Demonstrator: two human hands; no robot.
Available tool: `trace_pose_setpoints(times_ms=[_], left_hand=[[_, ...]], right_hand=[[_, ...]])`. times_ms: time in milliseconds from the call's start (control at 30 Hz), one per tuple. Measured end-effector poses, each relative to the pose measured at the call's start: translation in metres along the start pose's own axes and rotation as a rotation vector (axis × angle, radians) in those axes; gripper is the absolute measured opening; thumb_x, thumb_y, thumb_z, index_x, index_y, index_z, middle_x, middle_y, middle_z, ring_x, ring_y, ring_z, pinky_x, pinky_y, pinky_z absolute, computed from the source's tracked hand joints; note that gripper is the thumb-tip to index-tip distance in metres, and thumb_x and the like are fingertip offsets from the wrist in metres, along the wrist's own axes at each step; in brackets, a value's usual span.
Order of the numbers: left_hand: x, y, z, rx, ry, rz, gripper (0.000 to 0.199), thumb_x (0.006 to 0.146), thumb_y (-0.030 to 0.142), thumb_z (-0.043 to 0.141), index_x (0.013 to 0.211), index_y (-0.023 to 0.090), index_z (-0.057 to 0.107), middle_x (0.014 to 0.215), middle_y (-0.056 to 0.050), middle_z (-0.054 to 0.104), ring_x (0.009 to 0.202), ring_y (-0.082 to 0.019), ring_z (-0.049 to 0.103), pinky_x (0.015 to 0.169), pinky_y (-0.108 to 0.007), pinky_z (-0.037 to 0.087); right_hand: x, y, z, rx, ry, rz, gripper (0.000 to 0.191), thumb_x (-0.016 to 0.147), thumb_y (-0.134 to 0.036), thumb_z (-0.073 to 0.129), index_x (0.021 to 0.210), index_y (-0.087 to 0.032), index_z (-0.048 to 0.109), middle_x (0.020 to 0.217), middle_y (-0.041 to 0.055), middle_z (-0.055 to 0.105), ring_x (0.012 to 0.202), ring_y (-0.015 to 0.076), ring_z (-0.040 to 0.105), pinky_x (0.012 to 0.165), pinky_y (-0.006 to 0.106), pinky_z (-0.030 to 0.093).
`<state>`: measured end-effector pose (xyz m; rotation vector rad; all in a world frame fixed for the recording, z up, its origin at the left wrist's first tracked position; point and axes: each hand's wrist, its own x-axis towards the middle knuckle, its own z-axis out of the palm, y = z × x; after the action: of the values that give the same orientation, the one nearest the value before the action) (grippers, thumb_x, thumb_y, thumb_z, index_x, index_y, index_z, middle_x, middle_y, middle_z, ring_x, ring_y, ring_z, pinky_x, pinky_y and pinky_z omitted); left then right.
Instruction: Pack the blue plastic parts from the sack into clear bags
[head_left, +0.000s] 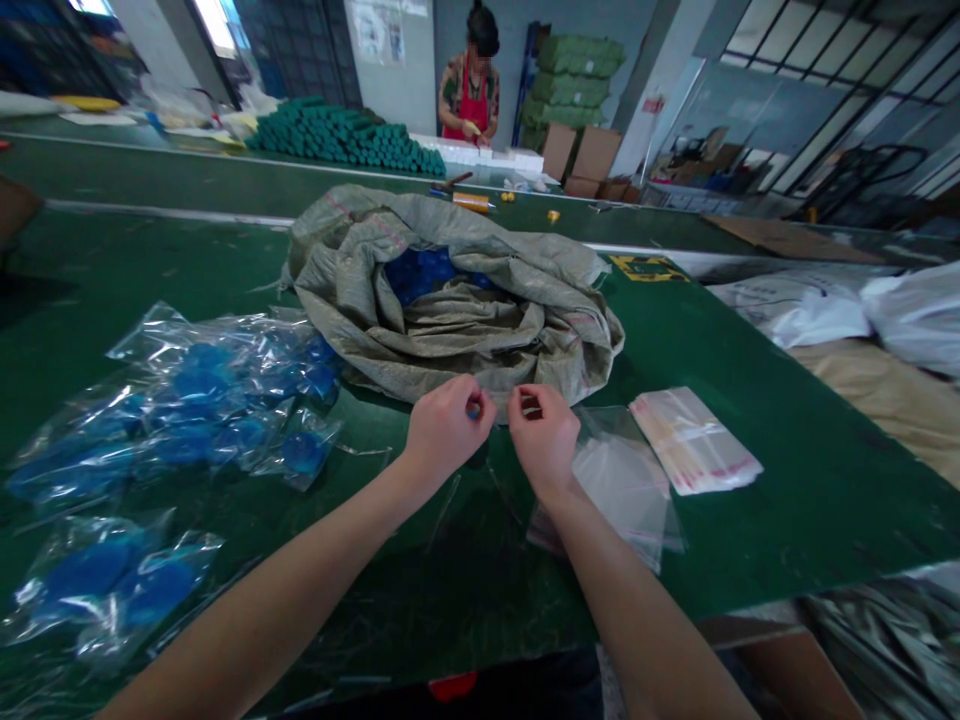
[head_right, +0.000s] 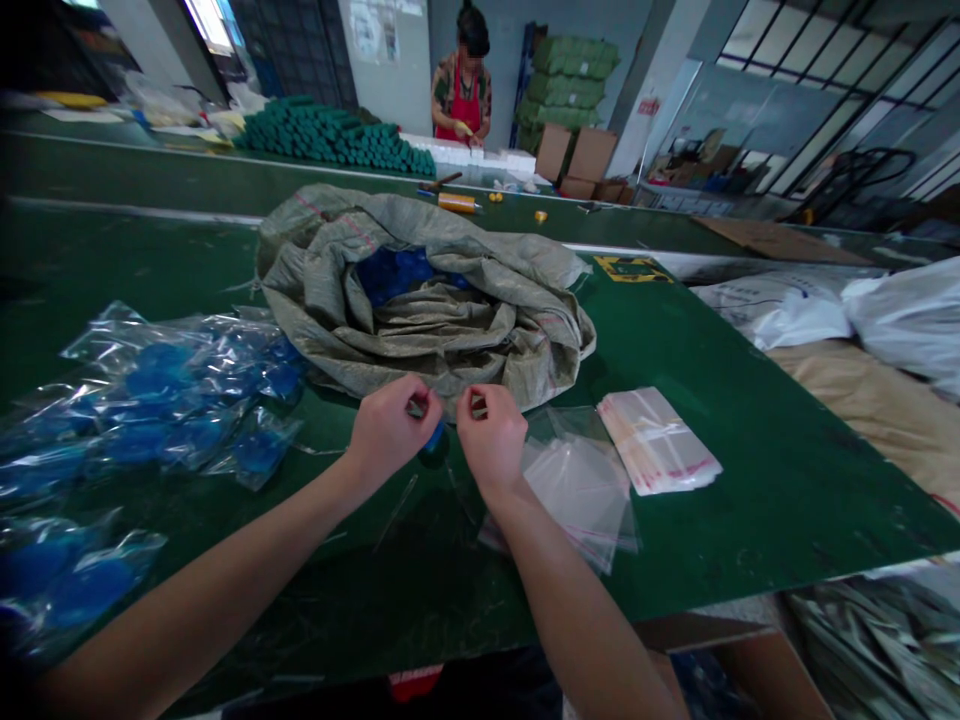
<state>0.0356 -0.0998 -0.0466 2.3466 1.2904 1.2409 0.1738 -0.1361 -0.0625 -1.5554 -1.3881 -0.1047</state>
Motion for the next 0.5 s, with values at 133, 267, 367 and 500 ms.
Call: trace_pose_setpoints(times_ms=[133, 267, 367, 500], left_hand=[[-0.003, 0.012, -0.010, 0.077, 0.118, 0.160, 0.018, 0.082, 0.017, 0.053, 0.066, 0.020, 0.045, 0.060, 0.001, 0.051, 0.056, -0.012, 0.049, 0.056, -0.026, 0.038], [-0.005, 0.024, -0.021, 0.109, 0.130, 0.266, 0.018, 0.081, 0.014, 0.054, 0.067, 0.020, 0.044, 0.061, 0.002, 0.048, 0.058, -0.012, 0.047, 0.057, -0.026, 0.038], [-0.007, 0.030, -0.025, 0.146, 0.129, 0.316, 0.020, 0.080, 0.012, 0.055, 0.066, 0.020, 0.042, 0.060, 0.001, 0.046, 0.058, -0.013, 0.045, 0.057, -0.028, 0.037], [-0.006, 0.026, -0.019, 0.171, 0.142, 0.313, 0.025, 0.078, 0.009, 0.054, 0.062, 0.021, 0.037, 0.059, 0.001, 0.042, 0.059, -0.014, 0.043, 0.057, -0.029, 0.035]], right_hand=[[0.002, -0.012, -0.011, -0.033, 0.093, -0.125, 0.010, 0.088, -0.020, 0.056, 0.082, -0.017, 0.062, 0.074, 0.0036, 0.065, 0.066, 0.0141, 0.060, 0.063, 0.027, 0.052], [0.001, -0.024, -0.024, 0.024, 0.114, -0.229, 0.005, 0.087, -0.015, 0.059, 0.087, -0.017, 0.063, 0.080, 0.0054, 0.066, 0.074, 0.0149, 0.063, 0.064, 0.026, 0.053], [0.000, -0.027, -0.028, 0.030, 0.119, -0.236, 0.006, 0.086, -0.013, 0.060, 0.089, -0.018, 0.063, 0.080, 0.0051, 0.066, 0.073, 0.0146, 0.063, 0.063, 0.026, 0.053], [-0.001, -0.021, -0.021, 0.023, 0.095, -0.226, 0.006, 0.086, -0.013, 0.061, 0.088, -0.018, 0.063, 0.078, 0.0044, 0.065, 0.073, 0.0148, 0.062, 0.064, 0.027, 0.052]])
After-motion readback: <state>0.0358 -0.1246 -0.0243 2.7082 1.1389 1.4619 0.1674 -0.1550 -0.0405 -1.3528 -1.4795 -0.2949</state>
